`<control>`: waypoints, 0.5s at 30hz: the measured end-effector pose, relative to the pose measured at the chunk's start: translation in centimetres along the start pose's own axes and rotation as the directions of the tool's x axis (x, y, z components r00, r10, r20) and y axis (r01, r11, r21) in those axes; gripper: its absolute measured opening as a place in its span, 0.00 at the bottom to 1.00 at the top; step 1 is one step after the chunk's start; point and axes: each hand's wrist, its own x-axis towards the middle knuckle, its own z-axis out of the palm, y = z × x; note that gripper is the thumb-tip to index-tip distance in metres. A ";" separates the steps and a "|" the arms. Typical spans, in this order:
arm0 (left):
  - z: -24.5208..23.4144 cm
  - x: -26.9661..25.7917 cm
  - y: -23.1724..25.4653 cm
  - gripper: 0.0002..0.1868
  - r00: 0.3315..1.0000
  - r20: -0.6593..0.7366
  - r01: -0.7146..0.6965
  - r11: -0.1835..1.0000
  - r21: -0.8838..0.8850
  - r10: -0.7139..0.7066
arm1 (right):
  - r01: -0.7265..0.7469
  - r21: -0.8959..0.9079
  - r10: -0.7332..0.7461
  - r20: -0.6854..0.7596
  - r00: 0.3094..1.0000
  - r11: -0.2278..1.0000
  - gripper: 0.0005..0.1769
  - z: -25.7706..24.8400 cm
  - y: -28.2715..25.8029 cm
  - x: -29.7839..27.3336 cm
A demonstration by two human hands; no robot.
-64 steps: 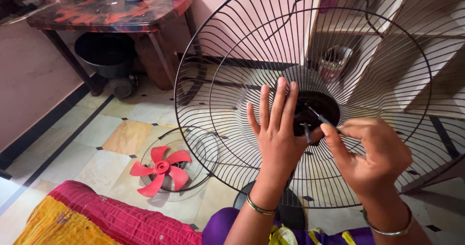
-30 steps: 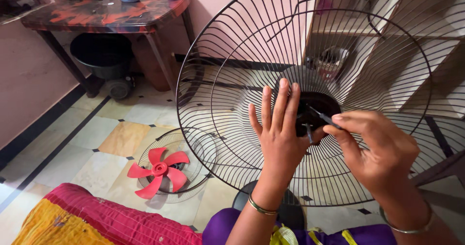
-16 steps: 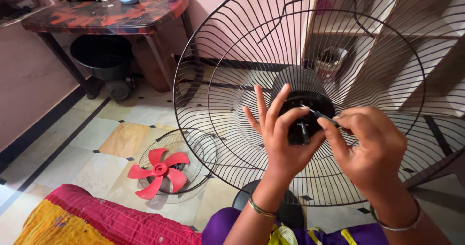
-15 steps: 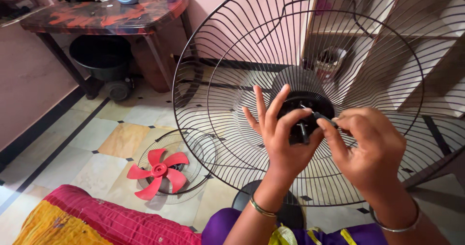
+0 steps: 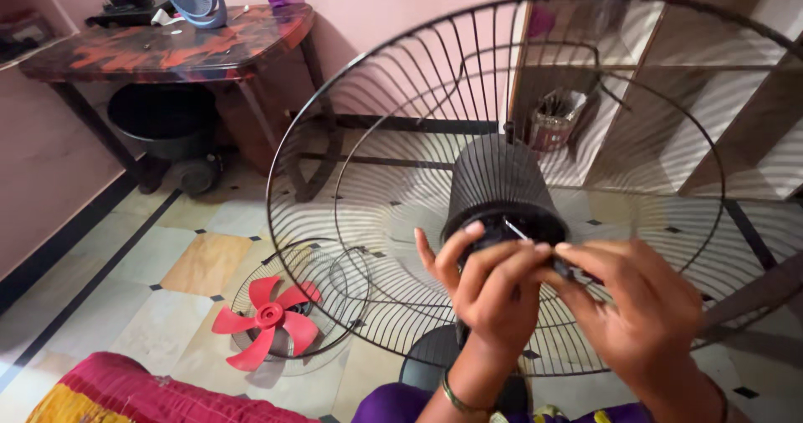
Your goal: The person uses a screwdriver to loosen and remove screws from the central hub of a standing electric fan. They repeatedly adjust the fan cage and remove the front grille, then continue unscrewing the central hub.
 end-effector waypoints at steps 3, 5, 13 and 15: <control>-0.3 -0.6 0.2 0.05 1.000 -0.022 -0.012 1.000 -0.007 0.011 | 0.055 0.112 -0.051 -0.037 0.998 0.992 0.17 0.3 0.3 -0.5; -0.4 -1.3 0.0 0.03 0.999 -0.026 -0.037 0.999 -0.012 0.036 | 0.068 0.174 -0.062 -0.037 0.997 0.982 0.17 0.5 0.6 -1.4; 0.1 -1.4 -3.7 0.17 0.986 0.132 -0.111 0.990 0.085 0.099 | -0.036 0.391 0.015 0.055 0.998 0.920 0.17 2.1 5.7 -6.4; -0.4 -1.0 -4.4 0.32 0.961 0.250 -0.163 0.971 0.174 0.116 | -0.073 0.409 0.057 0.051 0.997 0.910 0.17 2.5 8.2 -7.8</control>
